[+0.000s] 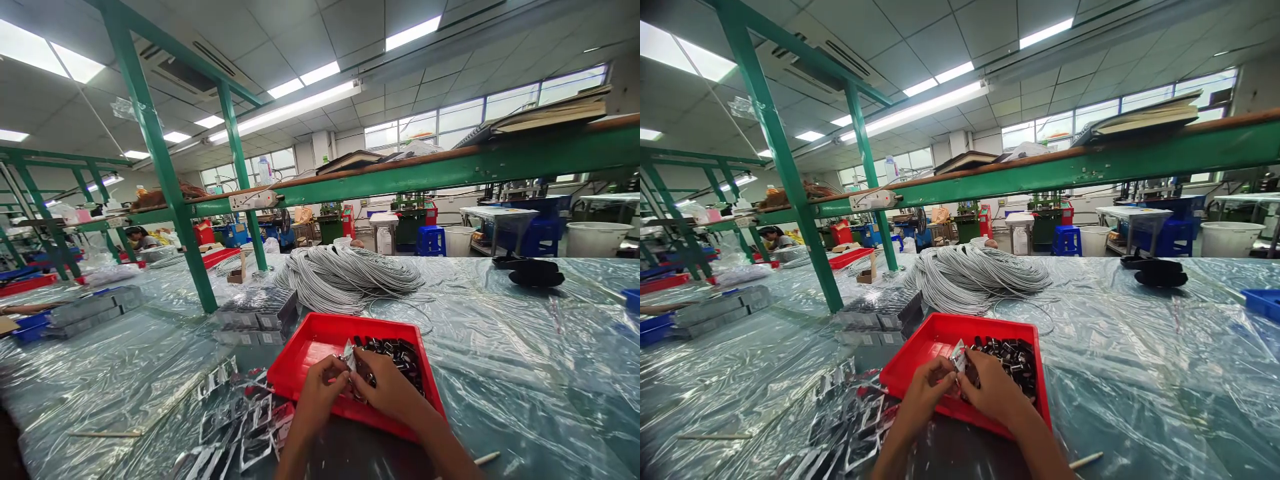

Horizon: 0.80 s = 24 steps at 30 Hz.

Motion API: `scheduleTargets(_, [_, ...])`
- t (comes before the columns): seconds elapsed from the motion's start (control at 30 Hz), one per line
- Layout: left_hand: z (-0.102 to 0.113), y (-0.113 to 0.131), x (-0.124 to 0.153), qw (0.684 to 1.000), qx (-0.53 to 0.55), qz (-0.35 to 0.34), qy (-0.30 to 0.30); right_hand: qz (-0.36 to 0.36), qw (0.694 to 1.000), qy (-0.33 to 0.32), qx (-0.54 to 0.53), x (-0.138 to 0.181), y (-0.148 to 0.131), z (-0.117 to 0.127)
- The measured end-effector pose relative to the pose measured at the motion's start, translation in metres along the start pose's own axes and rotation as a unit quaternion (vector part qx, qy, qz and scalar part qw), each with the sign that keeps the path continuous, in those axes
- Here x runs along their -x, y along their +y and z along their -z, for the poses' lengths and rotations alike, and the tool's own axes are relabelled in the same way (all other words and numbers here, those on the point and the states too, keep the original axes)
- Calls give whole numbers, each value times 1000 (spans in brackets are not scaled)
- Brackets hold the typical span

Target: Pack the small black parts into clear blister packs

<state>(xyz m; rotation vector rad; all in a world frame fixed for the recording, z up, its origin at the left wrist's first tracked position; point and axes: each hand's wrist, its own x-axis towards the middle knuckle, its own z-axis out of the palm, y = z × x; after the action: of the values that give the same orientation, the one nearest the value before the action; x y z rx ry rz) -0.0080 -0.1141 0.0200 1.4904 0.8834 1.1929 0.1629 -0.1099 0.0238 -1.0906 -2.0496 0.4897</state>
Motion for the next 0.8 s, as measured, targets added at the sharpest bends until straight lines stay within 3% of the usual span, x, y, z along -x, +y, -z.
scheduleTargets(0.13, [-2, -3, 0, 999, -34, -33, -1, -21, 999, 7, 49, 0, -2, -7])
scheduleTargets(0.3, [-3, -10, -2, 999, -26, -25, 5, -32, 997, 4, 69, 0, -1, -13])
scheduleTargets(0.57, [-1, -13, -4, 999, -12, -15, 31, -41, 997, 8, 65, 0, -3, -2])
scheduleTargets(0.8, [-3, -17, -3, 1000, 4, 22, 15, -18, 994, -47, 94, 2, -3, -1])
